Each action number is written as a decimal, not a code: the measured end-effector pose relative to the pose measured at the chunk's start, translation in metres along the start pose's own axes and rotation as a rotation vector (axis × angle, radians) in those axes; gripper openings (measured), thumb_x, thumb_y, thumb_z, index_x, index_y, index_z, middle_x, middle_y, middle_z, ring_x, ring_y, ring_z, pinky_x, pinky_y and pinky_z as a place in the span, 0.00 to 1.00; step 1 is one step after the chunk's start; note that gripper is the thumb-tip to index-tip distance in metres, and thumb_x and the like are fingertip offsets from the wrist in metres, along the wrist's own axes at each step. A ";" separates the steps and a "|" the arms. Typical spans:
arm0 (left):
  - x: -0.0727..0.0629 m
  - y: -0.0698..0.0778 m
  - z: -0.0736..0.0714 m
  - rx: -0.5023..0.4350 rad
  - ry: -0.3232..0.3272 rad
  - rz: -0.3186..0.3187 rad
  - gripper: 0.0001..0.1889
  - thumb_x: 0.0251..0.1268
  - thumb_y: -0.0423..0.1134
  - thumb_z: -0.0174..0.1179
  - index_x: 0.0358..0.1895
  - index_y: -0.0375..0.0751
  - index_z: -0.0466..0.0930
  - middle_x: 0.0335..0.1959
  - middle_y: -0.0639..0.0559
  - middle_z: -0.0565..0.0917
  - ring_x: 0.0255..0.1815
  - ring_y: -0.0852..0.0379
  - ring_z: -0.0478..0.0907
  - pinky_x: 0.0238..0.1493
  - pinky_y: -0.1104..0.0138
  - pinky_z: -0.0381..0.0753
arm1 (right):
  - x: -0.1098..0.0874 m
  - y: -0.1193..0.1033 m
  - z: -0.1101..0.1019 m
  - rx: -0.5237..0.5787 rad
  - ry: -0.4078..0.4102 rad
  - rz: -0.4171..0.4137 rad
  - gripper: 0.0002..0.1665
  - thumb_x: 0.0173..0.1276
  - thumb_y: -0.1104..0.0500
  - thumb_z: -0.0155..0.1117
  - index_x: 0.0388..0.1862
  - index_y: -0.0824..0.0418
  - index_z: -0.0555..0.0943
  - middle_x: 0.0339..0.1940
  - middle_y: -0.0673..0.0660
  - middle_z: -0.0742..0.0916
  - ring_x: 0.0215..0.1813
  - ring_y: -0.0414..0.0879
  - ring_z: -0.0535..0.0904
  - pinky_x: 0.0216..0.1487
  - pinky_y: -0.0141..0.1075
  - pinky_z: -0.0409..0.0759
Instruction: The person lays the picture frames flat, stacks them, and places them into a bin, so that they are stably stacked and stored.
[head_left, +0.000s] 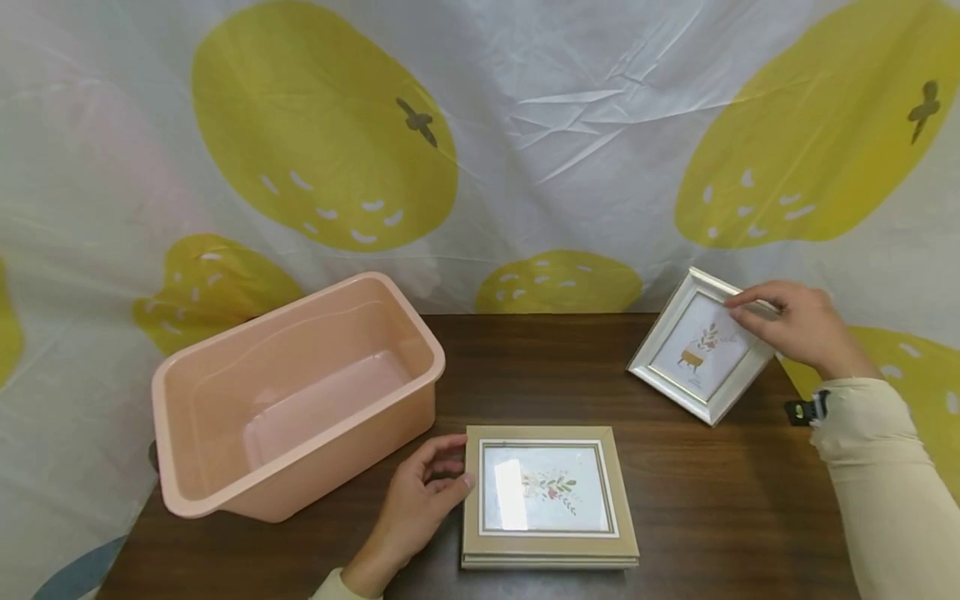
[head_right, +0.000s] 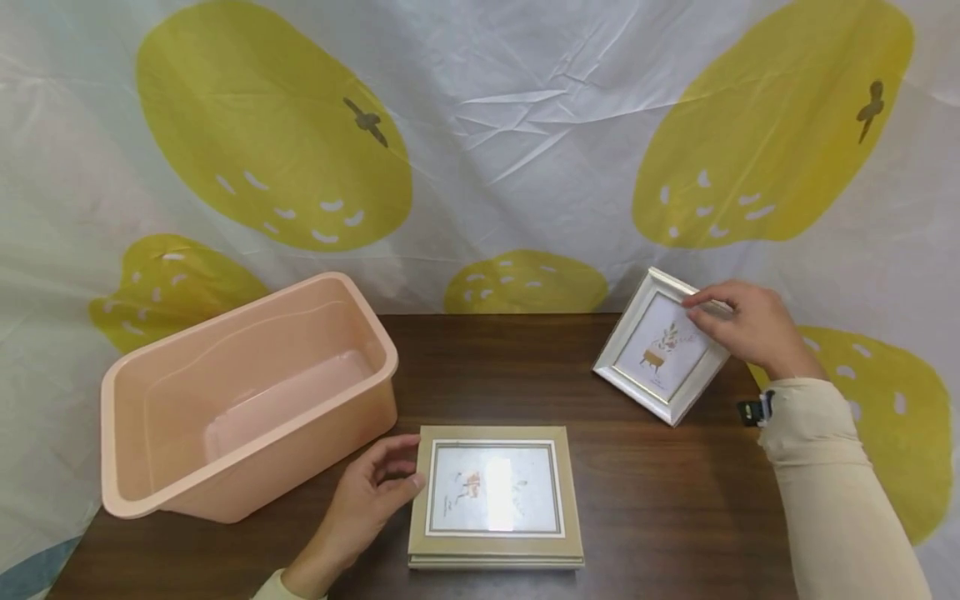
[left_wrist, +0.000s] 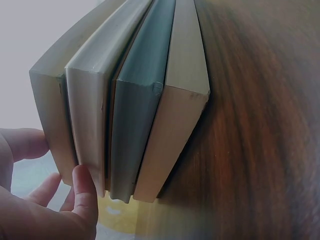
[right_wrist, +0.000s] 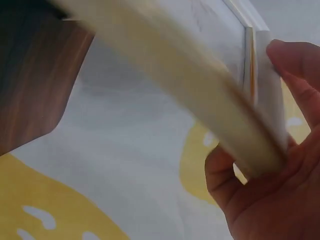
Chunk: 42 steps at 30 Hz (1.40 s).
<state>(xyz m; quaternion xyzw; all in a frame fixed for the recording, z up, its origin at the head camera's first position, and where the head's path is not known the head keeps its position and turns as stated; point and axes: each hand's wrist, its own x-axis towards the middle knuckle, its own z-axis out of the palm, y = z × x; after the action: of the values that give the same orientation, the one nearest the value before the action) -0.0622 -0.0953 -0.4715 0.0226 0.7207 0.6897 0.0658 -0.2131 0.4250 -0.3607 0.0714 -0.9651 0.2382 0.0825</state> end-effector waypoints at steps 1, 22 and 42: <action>0.000 0.000 0.000 0.002 0.000 -0.001 0.24 0.63 0.30 0.73 0.62 0.44 0.84 0.61 0.43 0.84 0.51 0.53 0.82 0.49 0.70 0.86 | -0.001 -0.001 0.000 -0.011 -0.010 -0.007 0.13 0.74 0.56 0.70 0.53 0.59 0.90 0.61 0.71 0.87 0.62 0.67 0.79 0.58 0.59 0.74; 0.001 -0.002 0.000 0.013 -0.018 0.002 0.24 0.63 0.31 0.73 0.63 0.42 0.83 0.59 0.41 0.84 0.51 0.52 0.82 0.50 0.71 0.85 | -0.029 -0.020 0.025 0.077 0.248 -0.191 0.14 0.66 0.68 0.74 0.48 0.56 0.93 0.45 0.59 0.93 0.33 0.27 0.73 0.33 0.21 0.68; 0.003 0.006 -0.004 0.063 -0.039 -0.001 0.24 0.63 0.32 0.74 0.63 0.43 0.83 0.60 0.43 0.85 0.54 0.50 0.82 0.52 0.69 0.86 | -0.066 -0.056 0.036 0.432 0.444 -0.036 0.14 0.71 0.71 0.68 0.54 0.70 0.88 0.42 0.31 0.88 0.27 0.26 0.79 0.23 0.20 0.74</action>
<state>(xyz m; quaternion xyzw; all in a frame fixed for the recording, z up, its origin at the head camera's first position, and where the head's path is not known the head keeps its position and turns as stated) -0.0664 -0.0987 -0.4656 0.0376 0.7406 0.6662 0.0796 -0.1435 0.3651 -0.3796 0.0504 -0.8490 0.4463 0.2784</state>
